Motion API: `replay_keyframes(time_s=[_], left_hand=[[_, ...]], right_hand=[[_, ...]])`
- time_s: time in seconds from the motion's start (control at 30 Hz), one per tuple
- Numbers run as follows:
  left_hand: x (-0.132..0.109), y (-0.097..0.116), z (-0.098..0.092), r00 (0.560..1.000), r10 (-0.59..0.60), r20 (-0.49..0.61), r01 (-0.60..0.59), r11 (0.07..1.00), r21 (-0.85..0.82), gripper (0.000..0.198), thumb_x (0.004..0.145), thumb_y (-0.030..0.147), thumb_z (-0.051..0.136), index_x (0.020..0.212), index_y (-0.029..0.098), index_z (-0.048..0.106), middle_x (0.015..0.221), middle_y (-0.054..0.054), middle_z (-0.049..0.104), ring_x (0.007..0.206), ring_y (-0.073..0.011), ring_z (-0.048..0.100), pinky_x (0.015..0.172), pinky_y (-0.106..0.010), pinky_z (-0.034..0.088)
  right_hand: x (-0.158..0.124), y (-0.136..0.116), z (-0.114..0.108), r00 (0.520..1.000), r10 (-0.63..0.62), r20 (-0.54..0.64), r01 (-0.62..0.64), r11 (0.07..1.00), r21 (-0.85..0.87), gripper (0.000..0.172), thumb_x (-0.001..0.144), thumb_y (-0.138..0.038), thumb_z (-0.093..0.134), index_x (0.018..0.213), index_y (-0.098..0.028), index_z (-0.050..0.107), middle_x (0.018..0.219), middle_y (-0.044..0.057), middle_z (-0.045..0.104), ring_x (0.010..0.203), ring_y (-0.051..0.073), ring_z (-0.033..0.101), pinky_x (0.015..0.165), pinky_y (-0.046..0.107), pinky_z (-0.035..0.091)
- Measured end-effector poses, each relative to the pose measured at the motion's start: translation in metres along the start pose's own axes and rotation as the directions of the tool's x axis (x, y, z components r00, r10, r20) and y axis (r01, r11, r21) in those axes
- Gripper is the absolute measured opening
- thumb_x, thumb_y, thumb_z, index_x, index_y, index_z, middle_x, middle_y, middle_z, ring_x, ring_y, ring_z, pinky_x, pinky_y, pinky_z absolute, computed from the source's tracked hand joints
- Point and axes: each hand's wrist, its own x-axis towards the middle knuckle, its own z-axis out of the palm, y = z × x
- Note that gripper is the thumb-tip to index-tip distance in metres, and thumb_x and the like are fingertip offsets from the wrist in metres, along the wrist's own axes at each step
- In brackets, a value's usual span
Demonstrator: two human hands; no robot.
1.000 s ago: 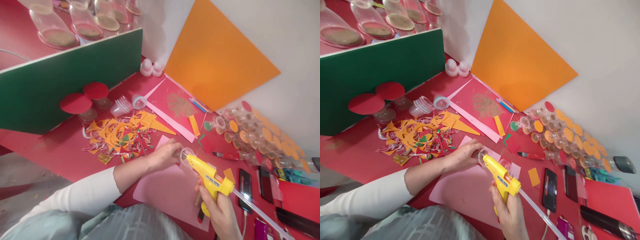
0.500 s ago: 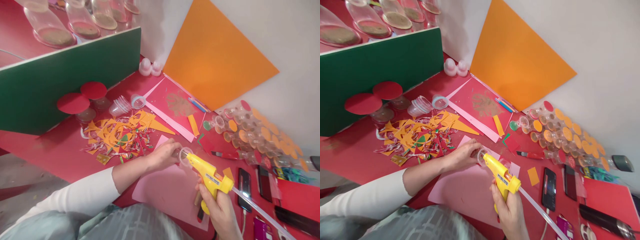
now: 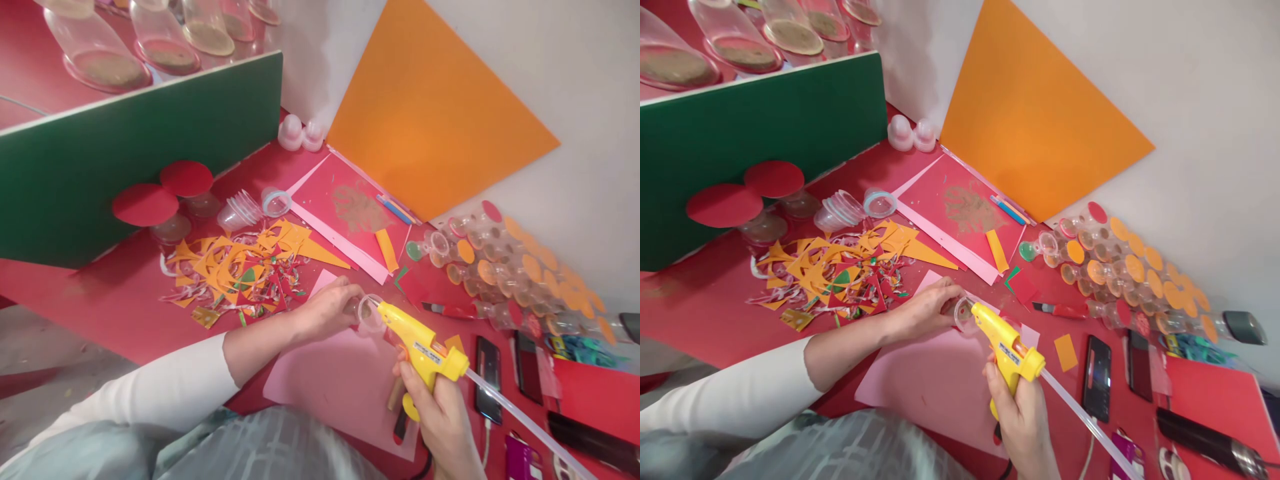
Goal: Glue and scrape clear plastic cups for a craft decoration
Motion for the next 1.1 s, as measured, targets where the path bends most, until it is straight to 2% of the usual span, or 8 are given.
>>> replay_keyframes(time_s=[0.27,0.4,0.57,0.8,0.9,1.1], left_hand=[[0.0,0.005,-0.002,0.998,-0.054,0.018,0.055,0.998,-0.016,0.016,0.074,0.011,0.071,0.086,0.018,0.064,0.085,0.002,0.045,0.076,-0.0136,0.051,0.073,-0.024,0.044],[0.0,0.006,-0.002,0.997,-0.074,0.027,0.075,0.997,-0.028,0.017,0.073,0.008,0.07,0.085,0.018,0.063,0.085,0.002,0.044,0.078,-0.0135,0.051,0.073,-0.024,0.043],[0.0,0.007,-0.002,0.996,-0.08,0.032,0.081,0.996,-0.024,0.016,0.073,0.007,0.07,0.083,0.018,0.062,0.084,0.002,0.044,0.078,-0.0135,0.051,0.073,-0.023,0.043],[-0.001,0.004,-0.001,0.998,-0.055,0.018,0.056,0.998,-0.016,0.017,0.075,0.01,0.069,0.089,0.018,0.065,0.087,0.001,0.047,0.078,-0.0138,0.054,0.074,-0.024,0.045],[-0.002,0.002,0.0,0.999,-0.032,0.006,0.032,0.999,-0.015,0.018,0.075,0.011,0.069,0.091,0.018,0.066,0.088,0.0,0.049,0.08,-0.0143,0.055,0.075,-0.025,0.046],[-0.001,0.001,0.0,1.0,-0.026,0.007,0.026,1.0,-0.004,0.019,0.075,0.012,0.069,0.093,0.018,0.067,0.087,0.0,0.049,0.079,-0.0147,0.055,0.074,-0.025,0.046]], right_hand=[[-0.006,-0.011,0.005,0.994,0.105,-0.024,-0.104,0.994,0.036,0.044,0.082,-0.062,0.068,0.083,-0.018,0.07,0.067,0.004,0.069,0.054,0.017,0.06,0.051,0.028,0.05],[-0.006,-0.007,0.005,0.997,0.067,-0.037,-0.067,0.998,0.015,0.045,0.081,-0.062,0.069,0.083,-0.017,0.072,0.072,0.007,0.072,0.064,0.02,0.065,0.058,0.029,0.053],[-0.003,-0.006,0.005,0.999,0.045,-0.002,-0.045,0.999,0.009,0.046,0.08,-0.065,0.069,0.08,-0.018,0.071,0.071,0.007,0.072,0.063,0.021,0.067,0.058,0.029,0.054],[-0.006,-0.014,0.008,0.996,0.085,-0.039,-0.084,0.996,0.037,0.045,0.083,-0.064,0.066,0.08,-0.019,0.068,0.057,0.001,0.064,0.044,0.015,0.053,0.043,0.027,0.045],[-0.004,-0.007,0.005,0.994,0.086,-0.064,-0.085,0.996,0.024,0.045,0.082,-0.063,0.067,0.083,-0.018,0.07,0.058,0.003,0.066,0.047,0.016,0.057,0.046,0.028,0.048],[0.004,0.012,-0.008,0.997,0.039,-0.061,-0.041,0.999,-0.034,0.046,0.074,-0.061,0.076,0.082,-0.016,0.076,0.075,0.011,0.077,0.068,0.025,0.071,0.06,0.033,0.057]])
